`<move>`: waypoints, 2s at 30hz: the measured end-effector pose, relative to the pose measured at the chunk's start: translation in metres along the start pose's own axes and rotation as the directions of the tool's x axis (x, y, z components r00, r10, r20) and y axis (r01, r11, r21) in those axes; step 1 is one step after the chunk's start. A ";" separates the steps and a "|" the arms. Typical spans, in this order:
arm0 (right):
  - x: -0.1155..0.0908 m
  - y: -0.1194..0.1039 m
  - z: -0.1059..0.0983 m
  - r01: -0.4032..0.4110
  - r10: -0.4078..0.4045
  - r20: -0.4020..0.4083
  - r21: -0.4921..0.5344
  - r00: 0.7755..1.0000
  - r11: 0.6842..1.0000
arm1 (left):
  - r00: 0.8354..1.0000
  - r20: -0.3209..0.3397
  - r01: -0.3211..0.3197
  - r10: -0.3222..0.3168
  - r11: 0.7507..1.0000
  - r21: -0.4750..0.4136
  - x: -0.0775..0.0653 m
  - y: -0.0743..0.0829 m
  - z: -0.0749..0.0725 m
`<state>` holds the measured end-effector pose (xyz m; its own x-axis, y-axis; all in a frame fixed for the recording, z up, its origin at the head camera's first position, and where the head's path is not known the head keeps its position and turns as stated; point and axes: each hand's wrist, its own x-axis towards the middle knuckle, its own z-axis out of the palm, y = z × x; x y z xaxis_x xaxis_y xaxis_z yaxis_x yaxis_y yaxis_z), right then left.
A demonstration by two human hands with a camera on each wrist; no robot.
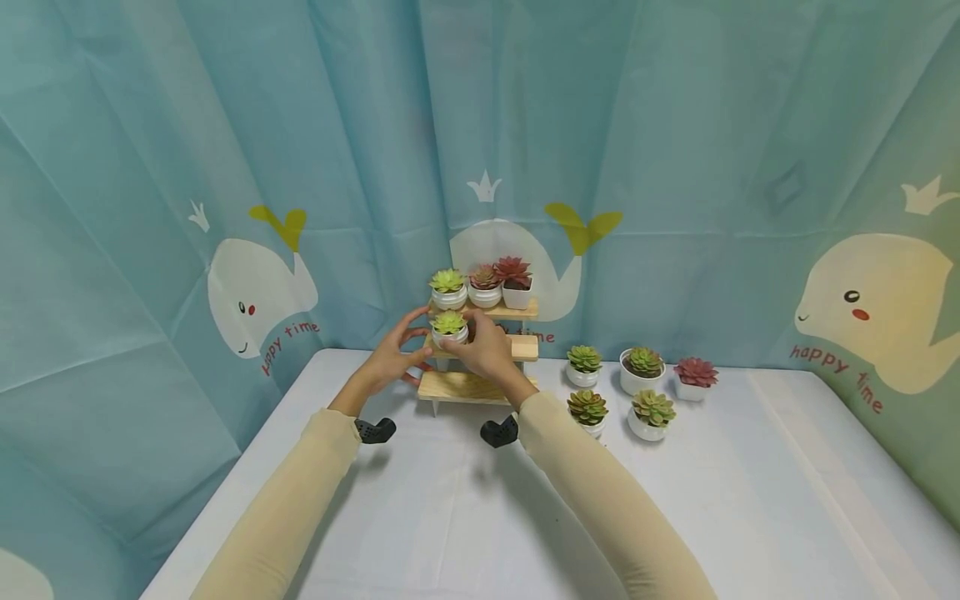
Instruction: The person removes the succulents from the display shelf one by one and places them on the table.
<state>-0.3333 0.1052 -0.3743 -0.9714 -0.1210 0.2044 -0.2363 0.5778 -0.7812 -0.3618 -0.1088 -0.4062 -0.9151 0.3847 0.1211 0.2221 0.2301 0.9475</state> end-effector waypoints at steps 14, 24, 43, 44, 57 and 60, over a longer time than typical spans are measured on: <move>-0.004 -0.002 -0.011 0.064 -0.065 0.044 0.016 0.997 0.998 | 1.000 -0.004 0.003 -0.003 1.000 0.001 0.000 0.001 0.000; -0.009 -0.003 -0.028 0.124 -0.125 0.073 0.010 0.990 0.992 | 1.000 0.003 0.014 -0.014 1.000 0.001 0.001 0.001 0.000; -0.017 -0.001 -0.058 0.195 -0.199 0.062 0.069 0.978 0.978 | 1.000 -0.004 0.005 -0.004 1.000 0.026 0.000 0.003 -0.001; -0.018 0.001 -0.059 0.192 -0.197 0.065 0.073 0.978 0.979 | 1.000 -0.002 0.005 -0.005 1.000 0.021 0.001 0.003 -0.001; -0.041 0.027 -0.097 0.128 -0.128 0.066 -0.002 0.990 0.992 | 1.000 0.006 0.017 -0.017 1.000 -0.008 0.001 0.002 0.000; -0.047 0.035 -0.110 0.133 -0.131 0.056 -0.025 0.990 0.991 | 1.000 0.010 0.017 -0.017 1.000 -0.002 0.000 0.003 -0.001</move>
<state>-0.2932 0.2195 -0.3464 -0.9317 -0.2411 0.2718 -0.3628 0.5768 -0.7319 -0.3619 -0.1085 -0.4035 -0.9152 0.3899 0.1017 0.2056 0.2348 0.9500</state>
